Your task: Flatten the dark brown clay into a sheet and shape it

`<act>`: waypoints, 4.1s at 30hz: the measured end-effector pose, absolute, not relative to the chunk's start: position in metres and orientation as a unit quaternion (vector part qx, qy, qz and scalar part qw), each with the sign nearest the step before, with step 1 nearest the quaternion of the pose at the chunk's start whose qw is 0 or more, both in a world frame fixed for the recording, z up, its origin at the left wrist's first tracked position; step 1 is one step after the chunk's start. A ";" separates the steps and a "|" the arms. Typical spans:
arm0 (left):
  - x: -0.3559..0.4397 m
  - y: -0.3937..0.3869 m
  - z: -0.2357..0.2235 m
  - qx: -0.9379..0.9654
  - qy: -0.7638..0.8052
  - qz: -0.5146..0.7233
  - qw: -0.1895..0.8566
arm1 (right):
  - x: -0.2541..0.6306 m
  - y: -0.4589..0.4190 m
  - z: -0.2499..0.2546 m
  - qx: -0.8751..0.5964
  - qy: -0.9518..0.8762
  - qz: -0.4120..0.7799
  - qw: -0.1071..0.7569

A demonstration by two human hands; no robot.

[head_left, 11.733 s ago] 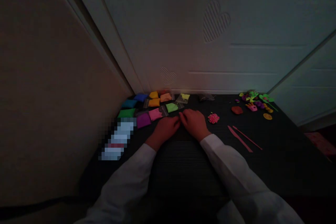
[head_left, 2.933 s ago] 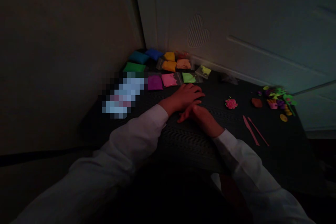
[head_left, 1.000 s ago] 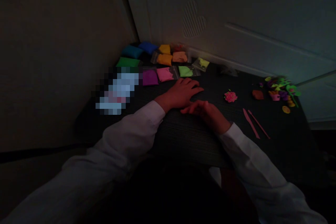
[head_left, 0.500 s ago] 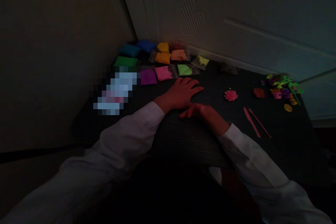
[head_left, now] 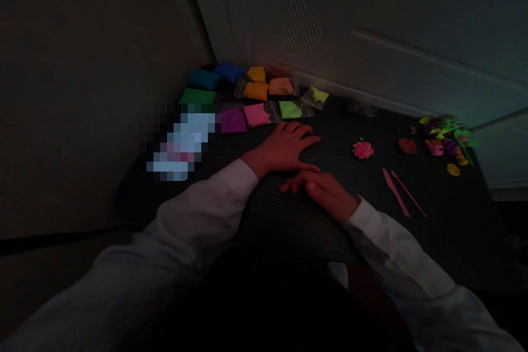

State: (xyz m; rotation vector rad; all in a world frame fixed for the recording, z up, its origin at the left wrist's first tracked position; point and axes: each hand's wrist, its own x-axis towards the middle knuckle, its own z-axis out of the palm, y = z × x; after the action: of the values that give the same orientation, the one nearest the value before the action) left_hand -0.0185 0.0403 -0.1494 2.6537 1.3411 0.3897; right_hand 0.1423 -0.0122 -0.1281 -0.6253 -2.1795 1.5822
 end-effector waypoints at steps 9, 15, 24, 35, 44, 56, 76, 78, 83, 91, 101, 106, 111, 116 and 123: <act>-0.020 0.040 -0.150 0.884 0.441 0.134 0.073 | 0.149 -0.017 -0.126 -0.215 -0.776 0.557 0.206; -0.020 0.040 -0.150 0.884 0.444 0.126 0.074 | 0.163 -0.016 -0.130 -0.249 -0.718 0.605 0.238; -0.021 0.039 -0.148 0.884 0.445 0.126 0.071 | 0.162 -0.017 -0.129 -0.237 -0.735 0.600 0.208; -0.022 0.040 -0.148 0.883 0.440 0.140 0.085 | 0.169 -0.012 -0.120 -0.320 -0.782 0.472 0.250; -0.027 0.053 -0.148 0.836 0.442 0.249 0.208 | 0.160 -0.011 -0.127 -0.394 -0.903 0.141 0.101; -0.038 0.056 -0.140 0.631 0.412 0.393 0.528 | 0.165 0.002 -0.132 -0.501 -0.680 0.455 0.282; -0.017 0.045 -0.143 0.359 0.380 0.456 0.720 | 0.165 0.010 -0.141 -0.498 -0.649 0.474 0.326; -0.017 0.046 -0.144 0.347 0.375 0.479 0.714 | 0.165 0.011 -0.140 -0.495 -0.649 0.479 0.323; -0.021 0.048 -0.146 0.343 0.352 0.496 0.716 | 0.167 0.013 -0.136 -0.508 -0.618 0.484 0.354; -0.019 0.045 -0.142 0.400 0.351 0.424 0.733 | 0.162 0.011 -0.138 -0.467 -0.583 0.552 0.371; -0.012 0.032 -0.138 0.534 0.385 0.281 0.699 | 0.168 0.014 -0.133 -0.478 -0.547 0.546 0.416; -0.012 0.032 -0.139 0.547 0.363 0.274 0.703 | 0.167 0.016 -0.132 -0.465 -0.507 0.583 0.432; -0.012 0.030 -0.137 0.622 0.385 0.188 0.655 | 0.168 0.017 -0.130 -0.466 -0.495 0.588 0.438; -0.014 0.027 -0.137 0.643 0.384 0.155 0.645 | 0.169 0.017 -0.129 -0.463 -0.485 0.601 0.436; -0.022 0.037 -0.140 0.664 0.470 0.288 0.505 | 0.171 0.014 -0.131 -0.485 -0.639 0.526 0.284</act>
State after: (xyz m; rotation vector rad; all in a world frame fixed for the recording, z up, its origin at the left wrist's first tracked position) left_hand -0.0223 0.0369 -0.1397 1.6034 1.1346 0.6952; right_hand 0.1706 0.0142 -0.1310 -1.2964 -1.7094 1.4064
